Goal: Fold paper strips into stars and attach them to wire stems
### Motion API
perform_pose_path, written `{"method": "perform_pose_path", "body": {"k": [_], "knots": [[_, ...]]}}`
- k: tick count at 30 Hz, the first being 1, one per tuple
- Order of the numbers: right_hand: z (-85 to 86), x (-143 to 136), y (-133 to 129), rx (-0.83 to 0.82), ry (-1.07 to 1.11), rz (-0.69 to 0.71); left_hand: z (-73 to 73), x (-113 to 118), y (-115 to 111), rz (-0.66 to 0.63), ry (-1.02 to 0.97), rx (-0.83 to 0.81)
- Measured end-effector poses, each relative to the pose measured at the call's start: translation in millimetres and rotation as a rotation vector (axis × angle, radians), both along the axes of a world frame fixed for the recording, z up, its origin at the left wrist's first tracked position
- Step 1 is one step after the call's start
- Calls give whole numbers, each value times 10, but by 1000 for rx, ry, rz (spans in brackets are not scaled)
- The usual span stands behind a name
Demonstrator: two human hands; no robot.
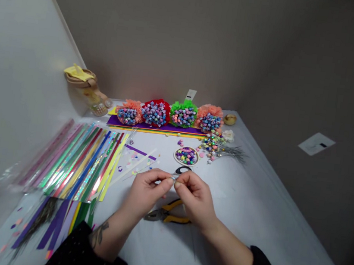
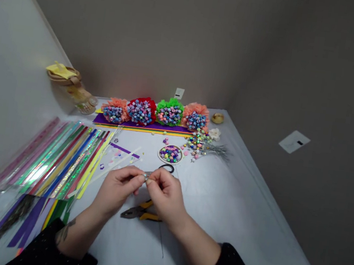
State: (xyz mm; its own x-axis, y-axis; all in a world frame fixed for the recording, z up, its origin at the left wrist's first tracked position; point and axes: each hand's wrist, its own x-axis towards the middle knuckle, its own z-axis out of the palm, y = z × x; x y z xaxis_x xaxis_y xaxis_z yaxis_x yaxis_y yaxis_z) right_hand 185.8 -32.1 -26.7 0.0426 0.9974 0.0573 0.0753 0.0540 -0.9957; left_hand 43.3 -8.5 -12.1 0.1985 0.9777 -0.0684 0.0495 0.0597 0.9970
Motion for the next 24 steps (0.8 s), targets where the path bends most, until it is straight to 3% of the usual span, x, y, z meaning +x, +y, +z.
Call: {"method": "perform_pose_path", "body": {"k": [6,14,24], "knots": [[3,-4,-12,32,-57,-3,-54,48,-24,37,-111,-84],[37,15,-23,129,-152,17,47,34,-16,47,-41,-90],[-17,-92,-67,65,10,-46,28,41,-35,43,-53,-74]]}}
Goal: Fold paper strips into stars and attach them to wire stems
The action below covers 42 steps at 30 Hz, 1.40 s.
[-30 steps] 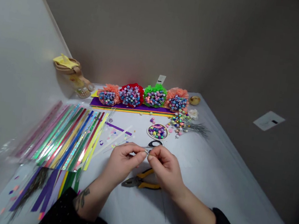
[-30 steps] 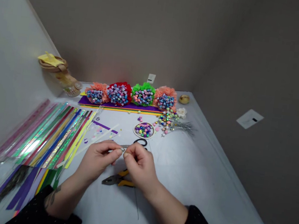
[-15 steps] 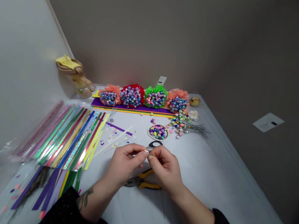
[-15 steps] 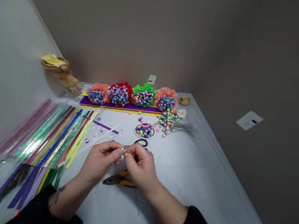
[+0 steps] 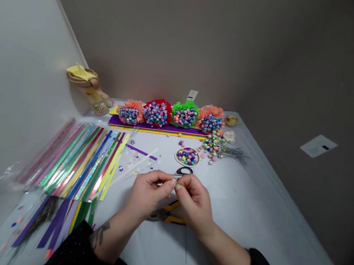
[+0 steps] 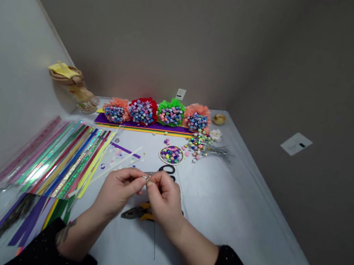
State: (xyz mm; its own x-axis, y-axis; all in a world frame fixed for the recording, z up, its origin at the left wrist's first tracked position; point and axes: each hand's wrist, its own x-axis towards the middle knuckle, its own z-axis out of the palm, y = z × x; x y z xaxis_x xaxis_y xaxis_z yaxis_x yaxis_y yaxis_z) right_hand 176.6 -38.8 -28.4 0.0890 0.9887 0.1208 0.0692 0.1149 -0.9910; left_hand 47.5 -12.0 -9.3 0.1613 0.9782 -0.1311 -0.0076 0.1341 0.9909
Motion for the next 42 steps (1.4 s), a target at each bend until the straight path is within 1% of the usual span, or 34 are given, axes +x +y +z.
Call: {"method": "perform_pose_path", "body": {"k": [4,8,11,15,22,26,29,33,35,37,39,42], "knots": [[-4,-37,11,-19,84,-3,-9,1,11,-20,-2,8],[-48,-60,23,-58,241,6,-26,10,15,14,-24,-15],[-83,-61,27,-82,290,16,-66,16,7,24,-66,-36],[-60,-23,35,-79,232,21,-91,5,1,10,-99,-34],[77,73,36,-48,-38,53,7,-48,26,-43,50,29],[85,74,18,-1,-94,19,30,-42,29,-66,71,22],[63,50,33,6,-102,11,10,-32,30,-47,68,-1],[32,26,93,-56,-3,65,-38,-34,50,38,-7,-7],[18,41,122,-102,28,82,-47,-39,67,101,-91,-14],[2,78,142,-132,58,66,-38,-42,83,148,-209,-55],[-15,128,153,-133,117,36,-22,-44,91,152,-302,-117],[-22,194,152,-77,207,35,-16,-47,86,111,-317,-167]]}}
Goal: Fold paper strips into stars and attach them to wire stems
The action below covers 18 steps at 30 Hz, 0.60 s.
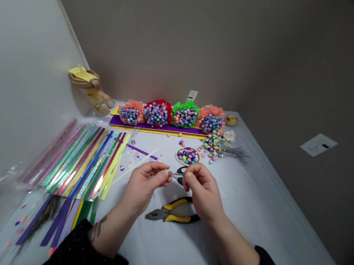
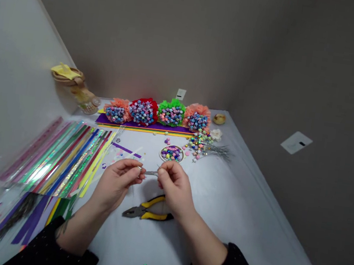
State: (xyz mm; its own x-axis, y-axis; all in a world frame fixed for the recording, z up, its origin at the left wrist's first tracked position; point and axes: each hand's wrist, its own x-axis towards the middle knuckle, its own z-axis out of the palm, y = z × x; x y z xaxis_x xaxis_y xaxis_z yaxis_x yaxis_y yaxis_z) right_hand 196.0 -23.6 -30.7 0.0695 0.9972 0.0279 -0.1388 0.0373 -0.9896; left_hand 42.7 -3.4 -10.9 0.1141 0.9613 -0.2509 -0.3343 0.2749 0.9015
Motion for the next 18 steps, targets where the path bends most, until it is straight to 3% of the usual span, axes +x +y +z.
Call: {"method": "perform_pose_path", "body": {"k": [6,11,18], "knots": [[86,35,-58,40,-171,-12,-43,-15,-26,-107,114,95],[165,21,-72,32,-218,17,8,-8,-24,-172,159,116],[184,30,-82,213,-439,4,53,-9,-52,-182,298,160]]}}
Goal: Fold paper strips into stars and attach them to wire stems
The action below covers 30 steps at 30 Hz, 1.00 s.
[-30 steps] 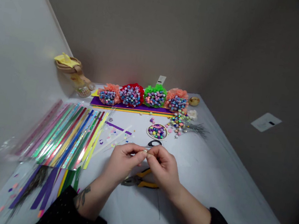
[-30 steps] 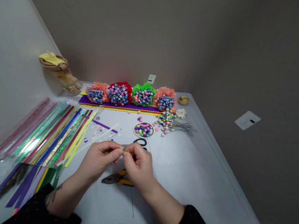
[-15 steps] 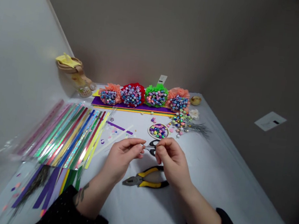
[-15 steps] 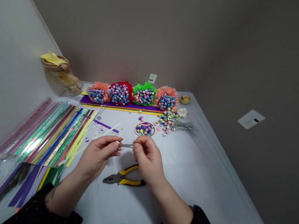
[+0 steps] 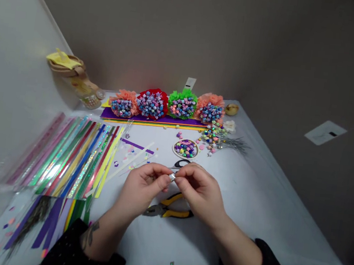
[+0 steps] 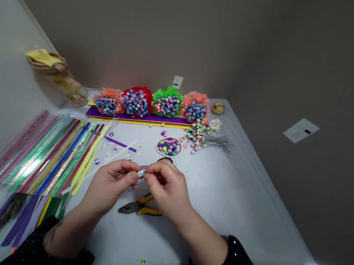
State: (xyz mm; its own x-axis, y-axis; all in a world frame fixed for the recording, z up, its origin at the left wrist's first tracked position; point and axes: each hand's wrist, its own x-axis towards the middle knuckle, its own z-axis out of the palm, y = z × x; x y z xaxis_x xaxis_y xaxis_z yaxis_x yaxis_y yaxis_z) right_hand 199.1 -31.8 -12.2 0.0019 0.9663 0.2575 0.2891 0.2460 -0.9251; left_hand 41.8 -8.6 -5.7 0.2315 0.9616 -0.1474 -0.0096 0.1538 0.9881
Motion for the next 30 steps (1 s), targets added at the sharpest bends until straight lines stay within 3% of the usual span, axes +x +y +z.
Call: {"method": "perform_pose_path", "body": {"k": [9,15,18,25,30], "knots": [[40,-1,-3,314,-181,9,-1,-43,-62,31,290,325],[40,1,23,331,-194,53,-9,-51,-49,0,286,397],[44,-3,29,282,-143,49,-20,-39,-32,-12,188,291],[88,22,-22,134,-10,-18,-64,39,-17,64,-319,-130],[102,11,-67,-37,61,20,-31,74,-26,27,-409,-263]]}}
